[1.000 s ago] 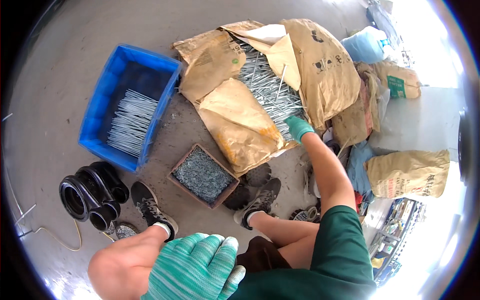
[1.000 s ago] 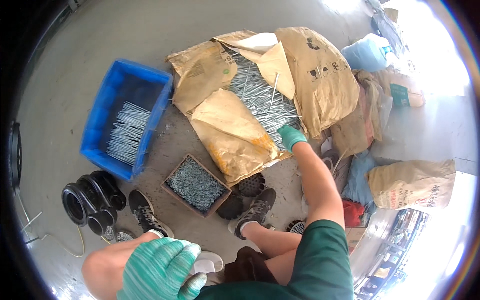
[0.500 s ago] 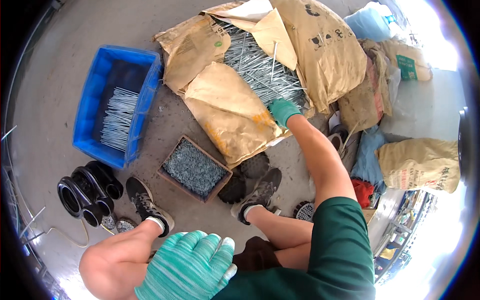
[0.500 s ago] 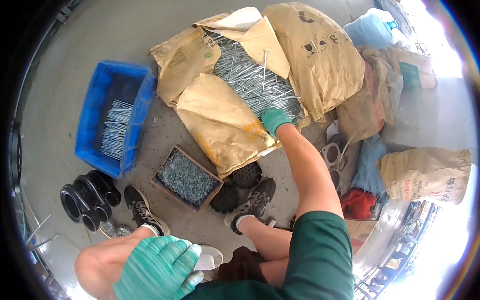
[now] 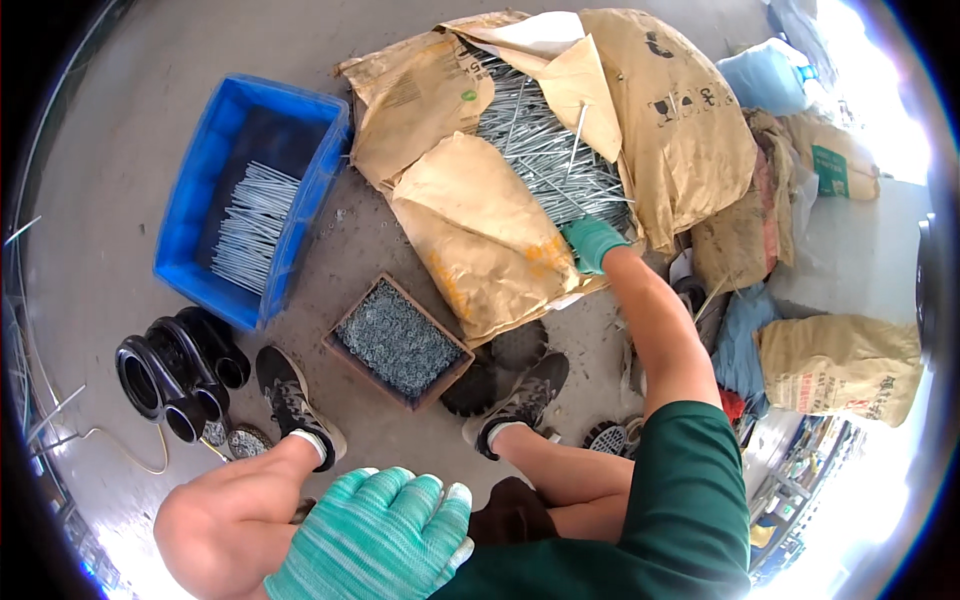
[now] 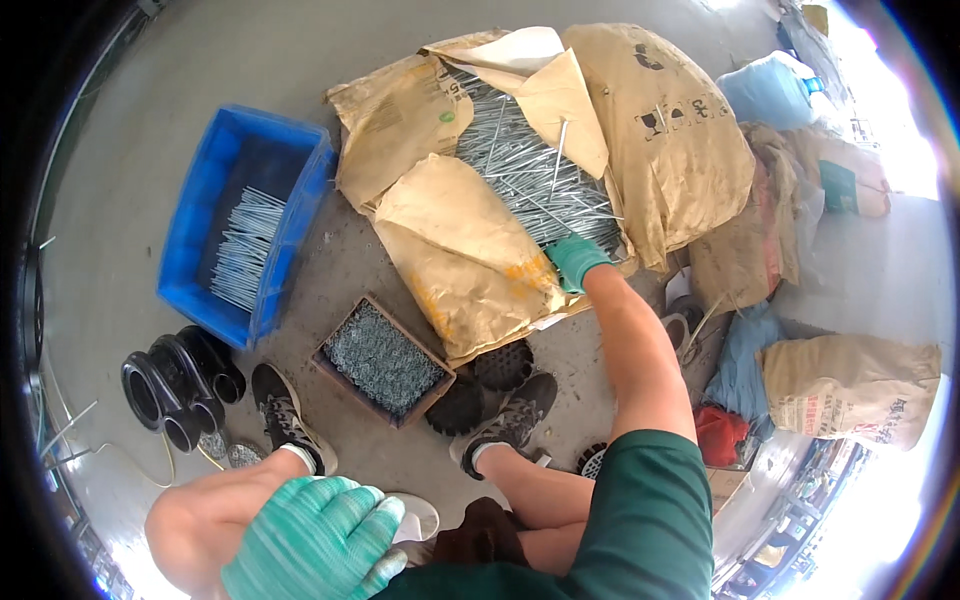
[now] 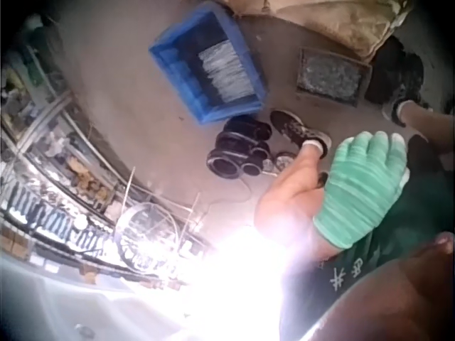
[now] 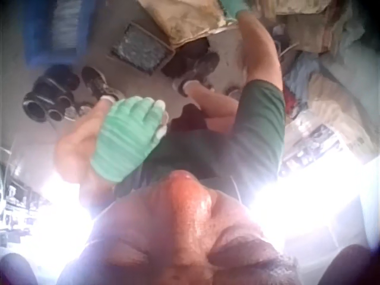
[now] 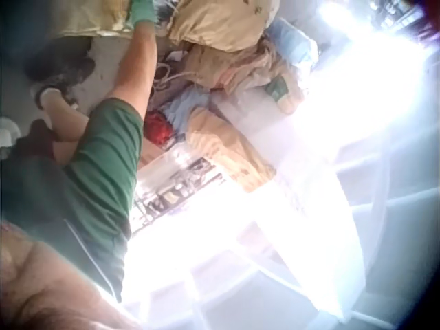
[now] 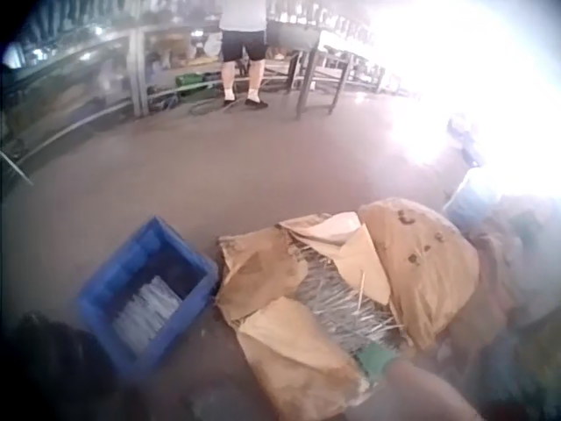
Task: The person bundles metal rods together. They pick up a bundle of rods and place several small metal clips onto the bundle one by one.
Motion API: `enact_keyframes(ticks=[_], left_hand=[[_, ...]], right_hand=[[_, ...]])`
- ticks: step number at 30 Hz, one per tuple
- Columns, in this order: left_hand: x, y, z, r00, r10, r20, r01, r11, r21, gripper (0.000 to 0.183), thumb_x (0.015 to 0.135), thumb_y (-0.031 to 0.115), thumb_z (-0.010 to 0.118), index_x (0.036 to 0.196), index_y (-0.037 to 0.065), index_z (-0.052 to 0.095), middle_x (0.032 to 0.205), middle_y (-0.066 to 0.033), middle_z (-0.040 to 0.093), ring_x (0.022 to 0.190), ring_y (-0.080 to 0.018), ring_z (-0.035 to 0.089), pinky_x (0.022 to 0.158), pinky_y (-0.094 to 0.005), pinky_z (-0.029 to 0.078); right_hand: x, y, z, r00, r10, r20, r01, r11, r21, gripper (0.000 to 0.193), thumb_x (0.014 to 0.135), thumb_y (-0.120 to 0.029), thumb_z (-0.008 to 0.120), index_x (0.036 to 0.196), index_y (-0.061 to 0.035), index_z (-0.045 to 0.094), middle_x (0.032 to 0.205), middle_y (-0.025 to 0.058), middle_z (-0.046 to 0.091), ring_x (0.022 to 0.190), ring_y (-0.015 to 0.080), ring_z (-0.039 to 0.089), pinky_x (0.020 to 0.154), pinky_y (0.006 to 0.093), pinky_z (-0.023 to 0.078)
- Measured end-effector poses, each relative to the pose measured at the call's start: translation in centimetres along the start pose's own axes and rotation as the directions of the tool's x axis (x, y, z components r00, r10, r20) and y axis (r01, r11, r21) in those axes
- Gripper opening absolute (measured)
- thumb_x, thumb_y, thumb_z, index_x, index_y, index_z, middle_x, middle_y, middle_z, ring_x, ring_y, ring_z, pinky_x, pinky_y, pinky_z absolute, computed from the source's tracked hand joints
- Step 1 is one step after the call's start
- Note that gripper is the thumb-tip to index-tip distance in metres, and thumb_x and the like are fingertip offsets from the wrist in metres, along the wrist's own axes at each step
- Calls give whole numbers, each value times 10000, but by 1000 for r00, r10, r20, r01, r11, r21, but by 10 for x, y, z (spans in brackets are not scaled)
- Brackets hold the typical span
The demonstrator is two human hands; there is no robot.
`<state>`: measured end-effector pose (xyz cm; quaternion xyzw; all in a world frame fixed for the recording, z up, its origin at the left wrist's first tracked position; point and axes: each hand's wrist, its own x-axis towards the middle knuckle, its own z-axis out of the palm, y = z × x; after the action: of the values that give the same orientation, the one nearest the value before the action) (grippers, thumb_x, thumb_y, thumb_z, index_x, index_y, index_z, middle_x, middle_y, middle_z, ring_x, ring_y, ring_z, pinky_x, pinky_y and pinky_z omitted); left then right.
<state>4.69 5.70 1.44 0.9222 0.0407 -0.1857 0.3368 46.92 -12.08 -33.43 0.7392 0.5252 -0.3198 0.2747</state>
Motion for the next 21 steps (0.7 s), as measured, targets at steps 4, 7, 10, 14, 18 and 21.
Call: enact_keyframes(ticks=[4,7,10,14,18,21], left_hand=[[-5,-2,3,999,34,13,-34,999,10,449,840,253,609,1237,48,560,1162,-92,591,1128,-275,528,1001,-395,392],[-6,-8,6,998,68,17,-68,997,32,454,841,253,605,1242,44,561,1170,-95,592,1127,-282,532,1003,-401,393],[-1,-9,0,998,53,32,-54,998,13,453,844,257,603,1241,42,566,1175,-101,595,1127,-284,536,1004,-407,396],[-3,-6,-11,998,39,58,-39,999,4,452,848,261,599,1241,39,573,1181,-109,598,1128,-288,542,1006,-414,398],[1,0,-14,994,81,74,-79,997,-21,452,852,266,596,1241,36,580,1187,-117,601,1129,-292,547,1008,-421,401],[1,3,-10,996,90,8,-90,996,-11,449,849,269,598,1232,33,589,1183,-120,605,1122,-292,552,1003,-423,407]], right_hand=[[1,21,18,985,-131,-109,122,989,-88,532,693,-114,757,1208,-87,627,1276,191,551,1207,376,534,963,435,503],[8,17,27,987,-71,-144,66,997,-38,386,748,-84,696,1133,-55,667,1210,190,599,1146,355,585,952,412,504],[7,11,22,986,-62,-153,50,995,-83,226,819,-79,617,1016,-36,717,1085,180,670,1067,333,639,918,400,517],[12,17,8,993,-97,-70,79,972,-222,190,854,-71,575,942,-52,742,1023,155,712,1004,316,671,877,407,532],[14,8,-24,991,-123,-48,106,960,-260,225,889,-112,547,1005,-80,738,1057,154,710,1018,318,673,868,409,531],[13,4,-43,993,-102,-58,70,911,-406,282,929,-182,510,1100,-88,713,1149,157,690,1076,346,652,965,455,482]])
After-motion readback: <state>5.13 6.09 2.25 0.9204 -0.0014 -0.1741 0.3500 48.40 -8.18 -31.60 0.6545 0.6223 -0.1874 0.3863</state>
